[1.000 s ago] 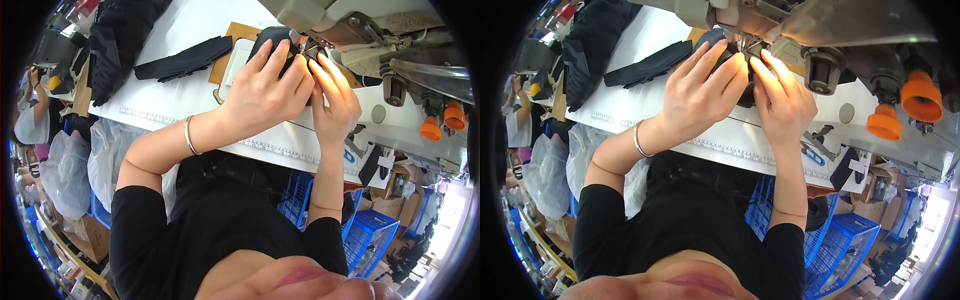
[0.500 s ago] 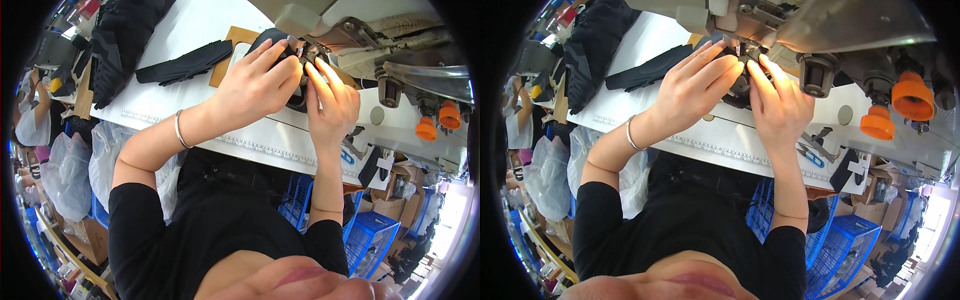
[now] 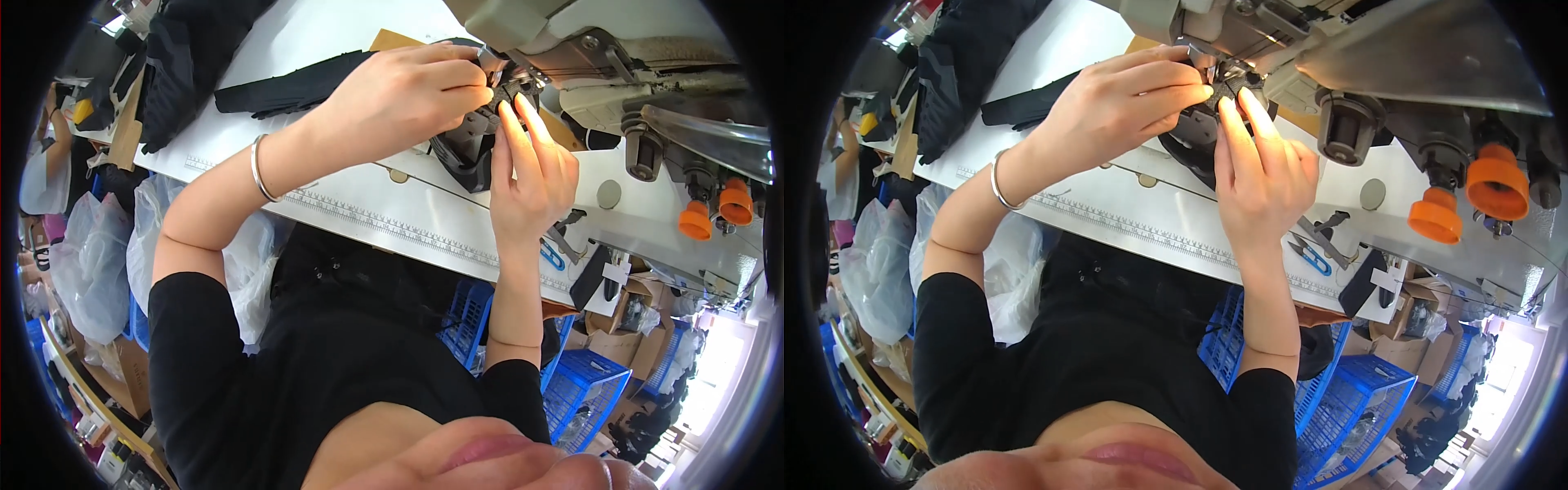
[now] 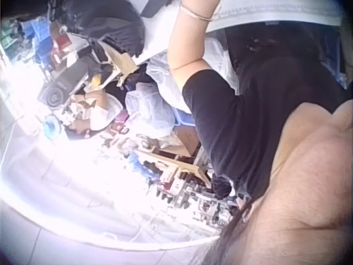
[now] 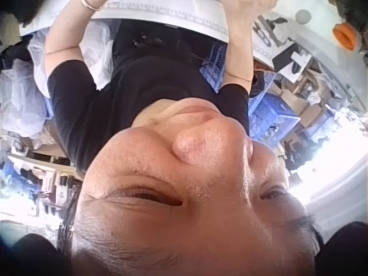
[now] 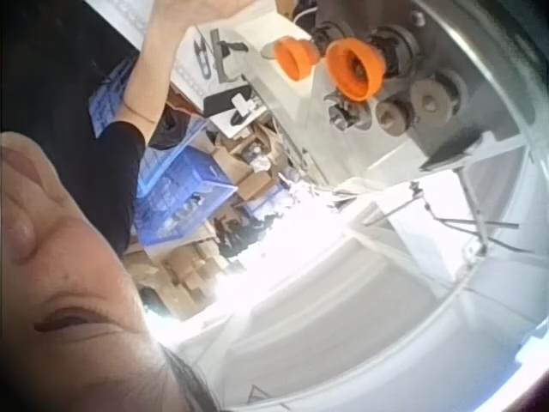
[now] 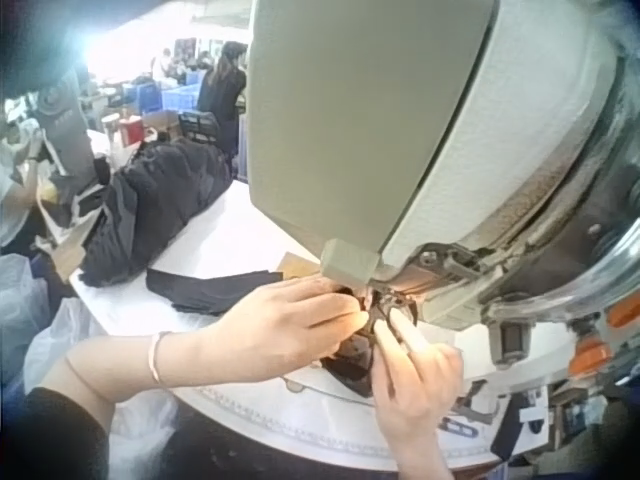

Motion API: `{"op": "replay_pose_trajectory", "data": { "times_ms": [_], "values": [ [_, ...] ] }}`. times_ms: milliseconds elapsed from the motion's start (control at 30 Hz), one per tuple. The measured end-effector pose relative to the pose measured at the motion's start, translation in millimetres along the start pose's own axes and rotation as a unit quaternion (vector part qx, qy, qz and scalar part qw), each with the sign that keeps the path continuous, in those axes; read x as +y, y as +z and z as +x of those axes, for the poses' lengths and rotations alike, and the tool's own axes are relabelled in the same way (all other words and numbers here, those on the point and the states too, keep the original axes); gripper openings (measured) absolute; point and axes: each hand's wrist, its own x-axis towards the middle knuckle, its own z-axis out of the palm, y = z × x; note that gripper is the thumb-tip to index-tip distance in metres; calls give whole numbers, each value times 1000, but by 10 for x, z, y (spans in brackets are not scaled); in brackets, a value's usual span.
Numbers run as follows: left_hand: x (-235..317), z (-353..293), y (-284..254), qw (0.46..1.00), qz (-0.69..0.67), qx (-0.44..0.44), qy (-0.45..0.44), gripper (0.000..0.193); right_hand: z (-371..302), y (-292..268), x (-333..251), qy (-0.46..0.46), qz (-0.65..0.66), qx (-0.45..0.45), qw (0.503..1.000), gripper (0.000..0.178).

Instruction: Stitching components of a black shoe using an industrial sewing machine in a factory setting.

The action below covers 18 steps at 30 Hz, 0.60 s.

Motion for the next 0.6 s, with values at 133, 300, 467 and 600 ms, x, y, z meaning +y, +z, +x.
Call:
{"op": "replay_pose_trajectory", "data": {
  "times_ms": [133,300,467,600],
  "values": [
    [1,-14,5,1000,0,17,10,37,0,-15,32,14,14,-18,1000,24],
    [-43,-27,31,999,17,22,20,31,10,19,105,-3,23,-8,1000,27],
    [-101,6,56,999,-4,30,12,26,44,20,97,9,16,-17,1000,26],
    [-126,18,92,999,-15,50,1,22,81,4,77,28,21,-24,999,25]
  ]
}}
